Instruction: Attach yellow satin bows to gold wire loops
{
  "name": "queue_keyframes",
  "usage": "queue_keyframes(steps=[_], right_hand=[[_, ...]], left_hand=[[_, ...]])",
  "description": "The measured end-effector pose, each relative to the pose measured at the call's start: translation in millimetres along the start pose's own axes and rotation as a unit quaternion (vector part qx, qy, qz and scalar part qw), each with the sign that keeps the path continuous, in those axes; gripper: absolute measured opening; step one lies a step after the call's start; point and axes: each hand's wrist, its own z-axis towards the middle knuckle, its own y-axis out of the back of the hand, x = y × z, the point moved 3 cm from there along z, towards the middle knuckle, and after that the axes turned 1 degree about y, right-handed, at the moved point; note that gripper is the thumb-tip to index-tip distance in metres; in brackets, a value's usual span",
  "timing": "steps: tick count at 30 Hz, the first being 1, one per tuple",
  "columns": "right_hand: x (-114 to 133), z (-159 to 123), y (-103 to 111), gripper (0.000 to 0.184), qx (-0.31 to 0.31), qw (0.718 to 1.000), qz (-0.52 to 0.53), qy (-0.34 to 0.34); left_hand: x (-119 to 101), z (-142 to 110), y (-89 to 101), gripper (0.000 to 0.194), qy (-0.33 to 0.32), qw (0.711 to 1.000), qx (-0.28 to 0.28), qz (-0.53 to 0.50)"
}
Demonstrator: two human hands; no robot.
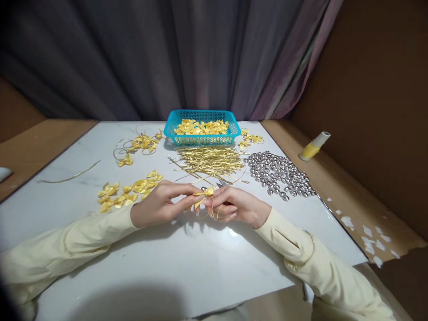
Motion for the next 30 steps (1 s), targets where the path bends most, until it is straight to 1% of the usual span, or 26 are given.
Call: queue_keyframes(steps=[2,5,9,13,16,18,19,21,23,25,27,30], right_hand=[[0.6,-0.3,-0.3,0.016,-0.001,1.0,0.002,0.004],[1.5,-0.7,-0.1,0.016,-0.013,1.0,0.0,0.013],[2.0,-1.4,0.0,0.019,-0.024,0.999,-0.013,0.019],[1.6,-1.5,1.9,0.018,-0.022,0.999,-0.026,0.024],[0.8,-0.9,5.1,0.016,-0.016,0.999,-0.025,0.03],[0.6,-0.4,6.3,0.015,-0.012,0.999,-0.024,0.03],[0.6,-0.3,6.3,0.015,-0.011,0.999,-0.025,0.029],[1.3,-0.4,4.8,0.015,-0.009,0.999,-0.027,0.027],[2.1,-1.0,2.5,0.014,-0.014,0.999,-0.034,0.026],[2.5,-1.7,0.3,0.014,-0.017,0.999,-0.041,0.032],[2.2,-2.1,-1.1,0.016,-0.015,0.998,-0.045,0.042],[2.1,-2.3,-2.6,0.021,-0.019,0.997,-0.056,0.051]], left_hand=[[0.2,-0.5,-0.2,0.017,-0.018,1.0,-0.018,0.007],[0.2,-2.9,-1.0,0.018,-0.076,0.995,-0.049,0.034],[1.3,-6.7,-3.0,0.023,-0.146,0.986,-0.051,0.061],[3.2,-7.1,-3.1,0.025,-0.174,0.981,-0.055,0.059],[3.2,-5.8,-2.9,0.025,-0.17,0.983,-0.051,0.038],[2.8,-4.5,-2.3,0.024,-0.136,0.99,-0.042,0.002],[2.9,-3.8,-2.0,0.023,-0.105,0.994,-0.034,-0.024],[4.4,-2.5,-1.8,0.02,-0.017,0.996,-0.014,-0.09],[6.9,-1.7,-1.5,0.018,0.077,0.983,-0.006,-0.164],[8.8,-0.8,-0.7,0.016,0.144,0.964,-0.015,-0.223],[9.6,0.6,0.8,0.014,0.175,0.95,-0.035,-0.258],[11.0,2.5,2.4,0.013,0.196,0.937,-0.05,-0.286]])
